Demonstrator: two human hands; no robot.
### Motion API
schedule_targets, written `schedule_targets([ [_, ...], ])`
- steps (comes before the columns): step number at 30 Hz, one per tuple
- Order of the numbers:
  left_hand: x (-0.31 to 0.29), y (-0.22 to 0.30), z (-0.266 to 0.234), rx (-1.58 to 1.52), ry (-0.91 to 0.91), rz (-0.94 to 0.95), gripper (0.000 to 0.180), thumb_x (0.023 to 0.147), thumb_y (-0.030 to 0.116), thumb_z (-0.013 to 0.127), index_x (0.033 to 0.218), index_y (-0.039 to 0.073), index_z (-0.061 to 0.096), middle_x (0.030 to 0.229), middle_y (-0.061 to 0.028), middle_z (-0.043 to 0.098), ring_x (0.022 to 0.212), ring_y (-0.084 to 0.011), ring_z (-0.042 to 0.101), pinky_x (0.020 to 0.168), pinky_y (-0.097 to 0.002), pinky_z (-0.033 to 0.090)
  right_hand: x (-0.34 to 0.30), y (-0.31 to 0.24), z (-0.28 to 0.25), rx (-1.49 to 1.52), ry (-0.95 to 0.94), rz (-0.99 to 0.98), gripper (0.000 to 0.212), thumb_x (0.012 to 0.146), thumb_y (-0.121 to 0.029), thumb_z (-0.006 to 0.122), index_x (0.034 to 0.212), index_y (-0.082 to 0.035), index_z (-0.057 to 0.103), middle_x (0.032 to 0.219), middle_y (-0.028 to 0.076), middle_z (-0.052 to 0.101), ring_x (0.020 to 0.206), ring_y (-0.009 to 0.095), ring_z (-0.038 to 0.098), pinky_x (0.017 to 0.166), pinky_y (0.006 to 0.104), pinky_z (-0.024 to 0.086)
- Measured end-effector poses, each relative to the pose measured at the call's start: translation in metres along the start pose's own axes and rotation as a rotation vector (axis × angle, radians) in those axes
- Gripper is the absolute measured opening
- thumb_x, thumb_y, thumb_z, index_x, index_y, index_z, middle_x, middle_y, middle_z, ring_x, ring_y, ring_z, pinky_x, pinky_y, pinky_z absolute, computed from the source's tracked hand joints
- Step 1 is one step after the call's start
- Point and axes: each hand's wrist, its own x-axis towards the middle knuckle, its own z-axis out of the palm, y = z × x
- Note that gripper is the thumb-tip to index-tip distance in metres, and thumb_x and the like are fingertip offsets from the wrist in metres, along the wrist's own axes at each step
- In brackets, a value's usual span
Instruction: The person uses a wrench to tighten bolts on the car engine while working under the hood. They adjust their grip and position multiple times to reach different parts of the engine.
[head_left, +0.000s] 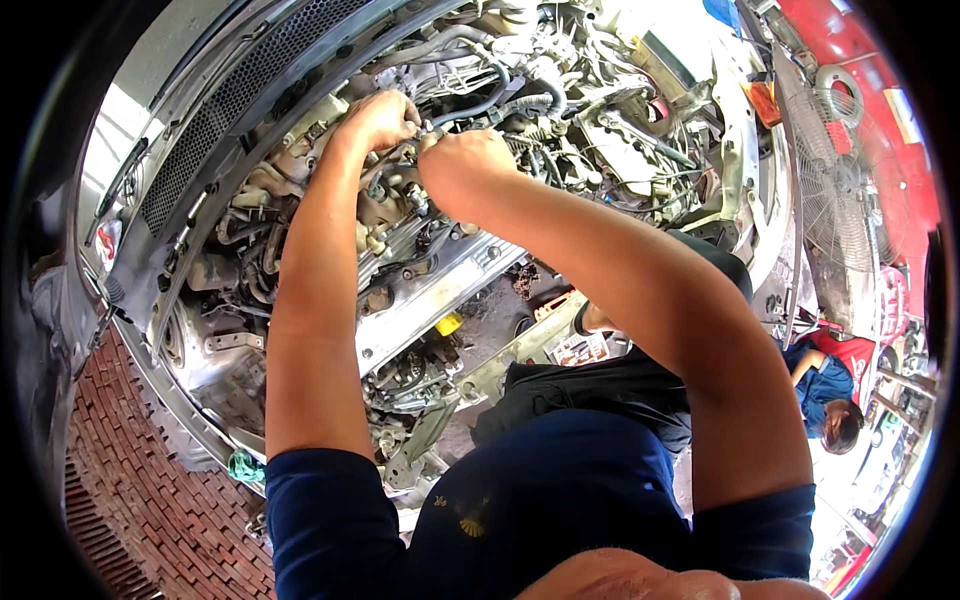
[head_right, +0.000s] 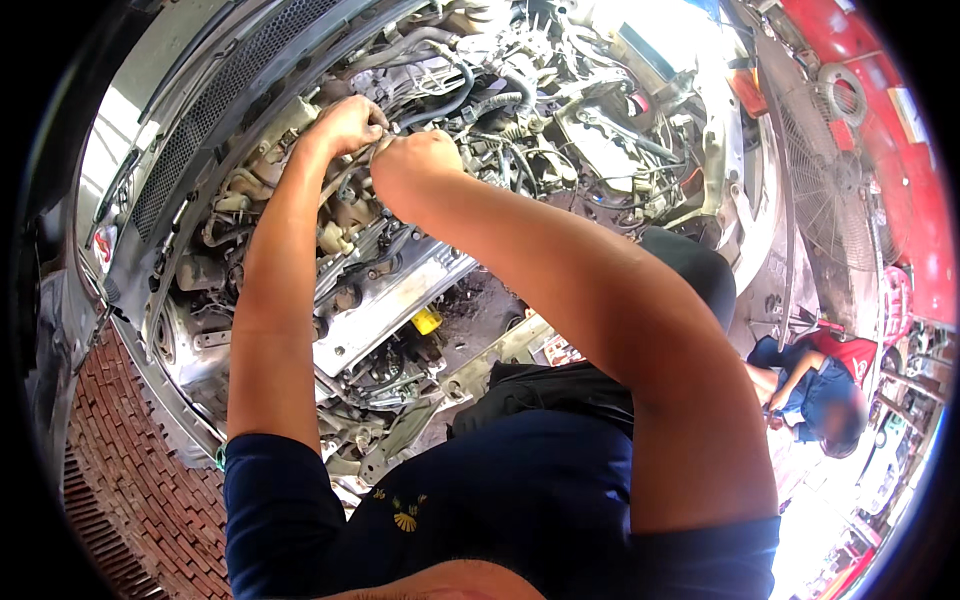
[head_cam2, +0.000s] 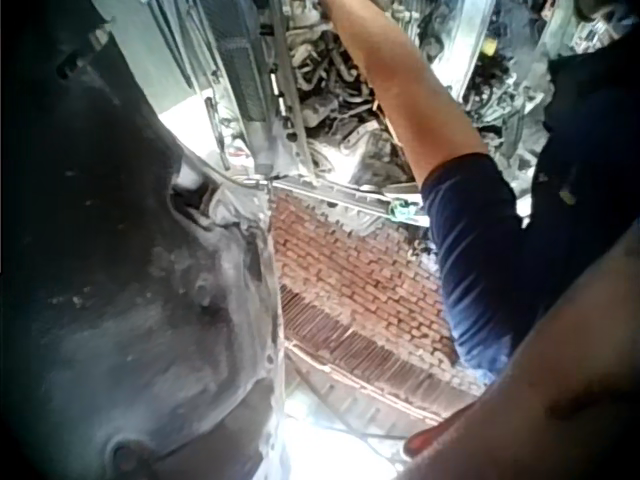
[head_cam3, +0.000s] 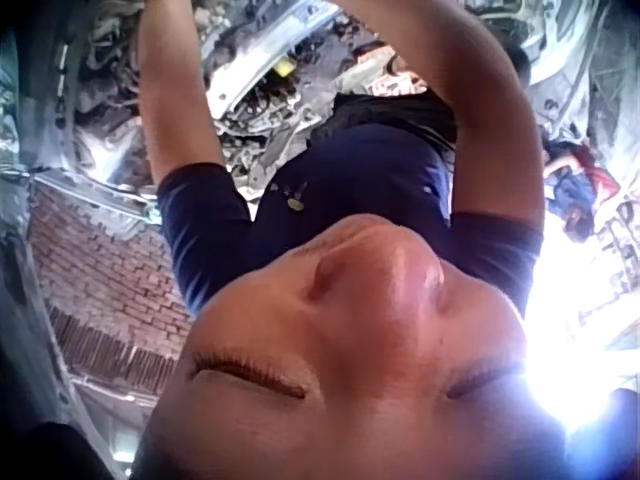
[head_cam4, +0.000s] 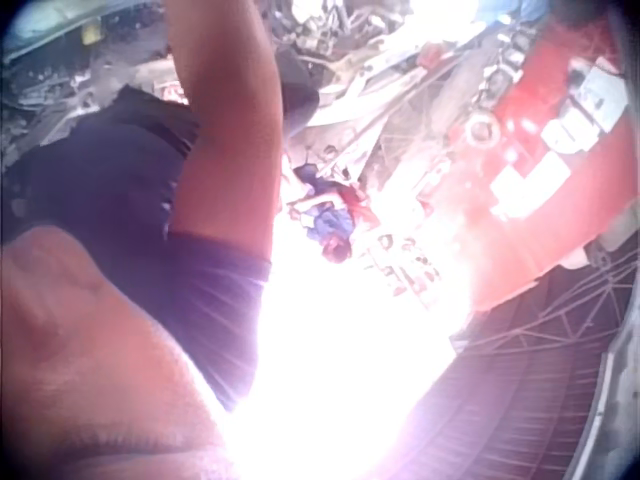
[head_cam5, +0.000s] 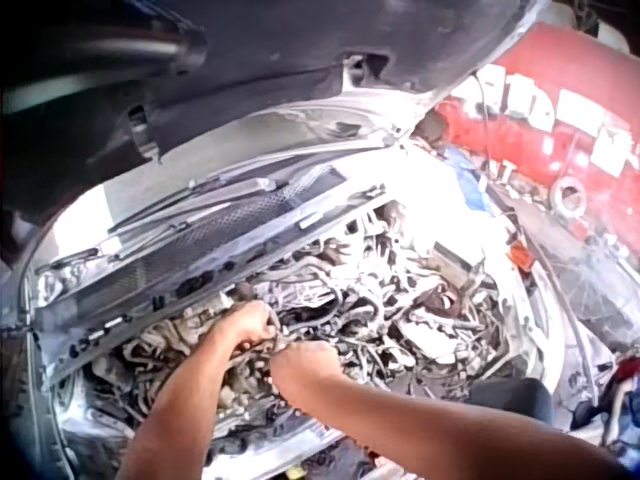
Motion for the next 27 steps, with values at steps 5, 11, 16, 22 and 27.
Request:
schedule_targets([
  [5, 0.004, -0.007, -0.003, 0.054, 0.036, 0.015, 0.023, 0.086, 0.024, 0.081, 0.108, 0.017, 0.082, 0.107, -0.0152, 0.079, 0.101, -0.0312, 0.076, 0.093, -0.0406, 0.059, 0.024, 0.010, 0.016, 1.598, -0.027, 0.699, 0.018, 0.095, -0.015, 0.062, 0.092, 0.002, 0.069, 0.079, 0.013, 0.067, 0.057, 0.024, 0.059, 0.050, 0.0409, 0.044],
  [11, 0.015, -0.011, 0.001, 0.028, 0.008, 0.051, 0.021, 0.086, 0.022, 0.077, 0.105, 0.016, 0.082, 0.098, -0.0145, 0.079, 0.091, -0.0324, 0.076, 0.085, -0.0413, 0.059, 0.013, 0.016, 0.000, 0.966, -0.059, 0.448, 0.018, 0.091, -0.021, 0.073, 0.088, -0.003, 0.076, 0.081, 0.007, 0.073, 0.063, 0.022, 0.067, 0.055, 0.0385, 0.048],
  [16, 0.025, -0.012, 0.012, 0.040, 0.012, 0.125, 0.019, 0.084, 0.022, 0.077, 0.099, 0.010, 0.082, 0.097, -0.0201, 0.077, 0.093, -0.0354, 0.076, 0.084, -0.0443, 0.058, 0.002, 0.002, -0.002, -0.369, -0.045, -0.141, 0.020, 0.083, -0.020, 0.080, 0.102, -0.014, 0.085, 0.101, 0.004, 0.080, 0.095, 0.027, 0.075, 0.072, 0.0434, 0.052],
  [22, 0.021, -0.022, 0.020, -0.039, 0.023, 0.078, 0.020, 0.088, 0.023, 0.077, 0.102, 0.009, 0.082, 0.099, -0.0181, 0.078, 0.092, -0.0341, 0.075, 0.086, -0.0431, 0.058, 0.003, -0.002, -0.032, 0.586, -0.316, 0.337, 0.022, 0.086, -0.016, 0.074, 0.101, -0.002, 0.081, 0.098, 0.013, 0.080, 0.080, 0.027, 0.079, 0.067, 0.0390, 0.063],
  [27, 0.028, -0.027, 0.009, 0.048, 0.037, 0.134, 0.023, 0.088, 0.025, 0.077, 0.108, 0.014, 0.082, 0.104, -0.0163, 0.079, 0.094, -0.0340, 0.076, 0.086, -0.0434, 0.058, 0.007, 0.005, -0.005, 1.261, -0.123, 0.661, 0.032, 0.096, -0.028, 0.069, 0.092, 0.004, 0.072, 0.085, 0.014, 0.071, 0.076, 0.023, 0.076, 0.061, 0.0352, 0.061],
])
